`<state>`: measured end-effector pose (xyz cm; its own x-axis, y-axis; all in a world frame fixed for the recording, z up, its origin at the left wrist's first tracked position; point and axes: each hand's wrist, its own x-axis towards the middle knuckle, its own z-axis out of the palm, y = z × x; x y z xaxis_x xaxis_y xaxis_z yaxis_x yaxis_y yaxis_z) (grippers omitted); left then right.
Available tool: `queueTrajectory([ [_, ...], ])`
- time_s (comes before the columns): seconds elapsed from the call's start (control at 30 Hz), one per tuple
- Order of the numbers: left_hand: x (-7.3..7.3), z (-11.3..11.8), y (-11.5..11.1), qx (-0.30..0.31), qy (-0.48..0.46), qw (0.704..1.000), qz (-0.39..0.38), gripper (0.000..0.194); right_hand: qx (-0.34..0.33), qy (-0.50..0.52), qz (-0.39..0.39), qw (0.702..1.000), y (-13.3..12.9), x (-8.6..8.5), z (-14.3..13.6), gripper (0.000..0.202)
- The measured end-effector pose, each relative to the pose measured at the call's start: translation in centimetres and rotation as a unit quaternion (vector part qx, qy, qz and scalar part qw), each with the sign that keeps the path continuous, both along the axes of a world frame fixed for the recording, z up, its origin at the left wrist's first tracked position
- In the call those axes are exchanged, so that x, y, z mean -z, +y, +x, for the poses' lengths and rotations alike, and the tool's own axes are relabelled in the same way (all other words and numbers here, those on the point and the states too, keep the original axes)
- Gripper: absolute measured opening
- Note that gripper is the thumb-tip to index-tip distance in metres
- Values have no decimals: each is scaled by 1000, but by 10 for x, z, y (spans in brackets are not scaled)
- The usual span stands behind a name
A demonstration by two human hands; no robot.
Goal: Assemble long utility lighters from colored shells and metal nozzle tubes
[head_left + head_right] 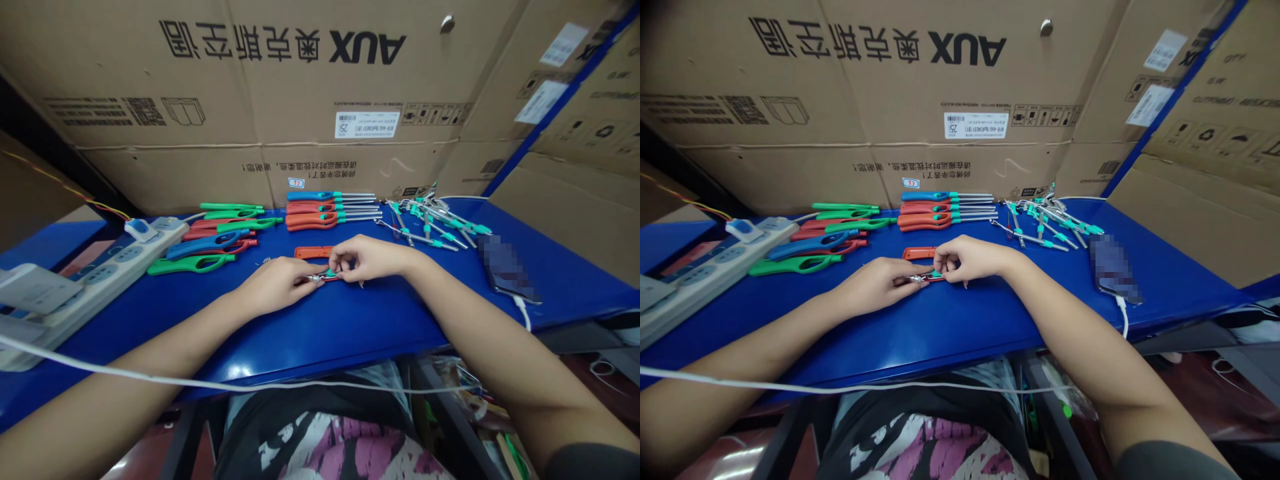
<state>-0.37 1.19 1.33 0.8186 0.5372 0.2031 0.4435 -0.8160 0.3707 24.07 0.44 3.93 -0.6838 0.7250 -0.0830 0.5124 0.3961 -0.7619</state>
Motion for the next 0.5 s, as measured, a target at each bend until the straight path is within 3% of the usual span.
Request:
queueTrajectory([
  [0.5, 1, 1, -1, -11, -17, 999, -31, 36, 0, 4, -13, 1000, 2, 1, 1, 13],
])
